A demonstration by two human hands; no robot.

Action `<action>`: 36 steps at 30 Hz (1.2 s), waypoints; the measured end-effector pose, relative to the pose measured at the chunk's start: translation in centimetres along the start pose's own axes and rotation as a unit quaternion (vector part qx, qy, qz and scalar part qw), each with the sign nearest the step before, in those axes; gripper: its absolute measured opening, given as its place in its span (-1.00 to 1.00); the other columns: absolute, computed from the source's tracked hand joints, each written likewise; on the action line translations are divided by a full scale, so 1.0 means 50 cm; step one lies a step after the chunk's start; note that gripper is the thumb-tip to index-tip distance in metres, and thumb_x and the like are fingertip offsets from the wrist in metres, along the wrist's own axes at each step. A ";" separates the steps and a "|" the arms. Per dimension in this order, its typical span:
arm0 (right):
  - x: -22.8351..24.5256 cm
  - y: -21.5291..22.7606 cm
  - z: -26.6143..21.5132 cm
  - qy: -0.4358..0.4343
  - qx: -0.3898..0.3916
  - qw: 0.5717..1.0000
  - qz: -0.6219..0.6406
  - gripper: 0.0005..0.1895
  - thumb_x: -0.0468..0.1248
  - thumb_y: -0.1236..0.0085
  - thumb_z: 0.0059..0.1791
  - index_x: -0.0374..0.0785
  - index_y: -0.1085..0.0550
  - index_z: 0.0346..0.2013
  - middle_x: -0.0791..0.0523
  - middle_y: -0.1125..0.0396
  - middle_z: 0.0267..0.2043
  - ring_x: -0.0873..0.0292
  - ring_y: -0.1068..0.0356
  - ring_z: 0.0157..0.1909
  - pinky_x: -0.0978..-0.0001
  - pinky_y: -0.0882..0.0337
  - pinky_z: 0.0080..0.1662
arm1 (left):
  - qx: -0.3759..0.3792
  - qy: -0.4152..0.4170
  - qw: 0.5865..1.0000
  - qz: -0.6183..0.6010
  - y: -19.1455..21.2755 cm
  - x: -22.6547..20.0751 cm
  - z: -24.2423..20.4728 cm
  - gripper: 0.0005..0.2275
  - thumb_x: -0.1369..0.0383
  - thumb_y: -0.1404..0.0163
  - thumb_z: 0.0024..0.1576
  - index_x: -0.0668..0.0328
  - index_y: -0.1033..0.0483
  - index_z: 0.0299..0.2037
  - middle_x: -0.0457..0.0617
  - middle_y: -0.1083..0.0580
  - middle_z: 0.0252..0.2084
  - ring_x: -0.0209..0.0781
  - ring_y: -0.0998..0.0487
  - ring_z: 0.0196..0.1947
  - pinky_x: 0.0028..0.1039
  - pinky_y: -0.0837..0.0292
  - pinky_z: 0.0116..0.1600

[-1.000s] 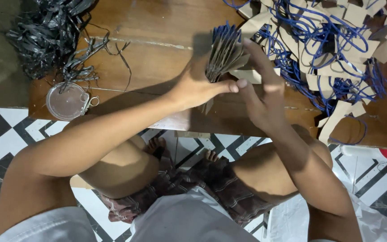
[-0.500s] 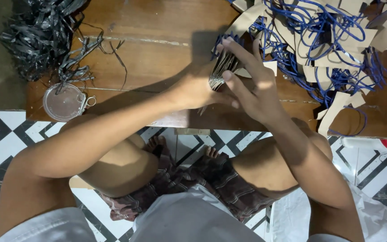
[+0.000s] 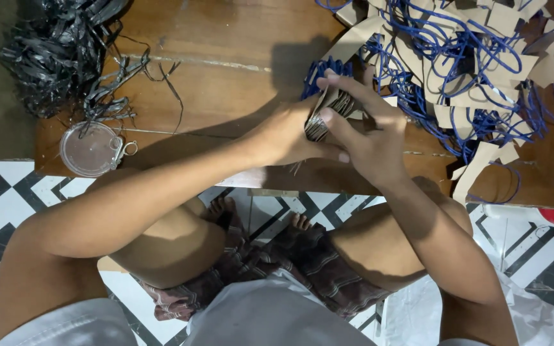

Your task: The person sits at a wooden table and repeatedly picks up small rectangular cardboard pieces and blue cords. They insert the cord through a hole in each piece, pull it through, and place the assembled unit on the table. The process continues with many pieces throughout the clip.

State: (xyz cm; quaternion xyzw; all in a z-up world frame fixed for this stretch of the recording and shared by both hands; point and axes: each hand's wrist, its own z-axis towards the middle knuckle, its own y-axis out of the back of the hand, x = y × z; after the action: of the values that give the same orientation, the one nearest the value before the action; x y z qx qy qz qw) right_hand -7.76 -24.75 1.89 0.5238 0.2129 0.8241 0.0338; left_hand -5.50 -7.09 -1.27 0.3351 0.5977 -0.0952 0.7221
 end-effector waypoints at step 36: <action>-0.072 0.092 0.016 -0.076 -0.010 0.997 0.030 -0.75 -0.70 -0.28 -0.01 -0.46 -0.52 -0.09 0.00 -0.47 -0.16 0.23 -0.46 -0.21 0.57 -0.46 -0.11 | -0.042 -0.181 0.963 0.195 0.064 0.059 0.024 -0.60 0.52 -0.32 -0.03 0.49 -0.47 -0.01 0.15 -0.55 -0.20 -0.19 -0.62 -0.38 -0.59 -0.66 -0.29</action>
State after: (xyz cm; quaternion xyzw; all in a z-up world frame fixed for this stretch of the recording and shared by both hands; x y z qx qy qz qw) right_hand -4.66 -29.66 0.88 0.5907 0.1860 0.7845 0.0301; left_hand -2.04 -4.57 -2.73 0.3917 0.3832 0.0133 0.8364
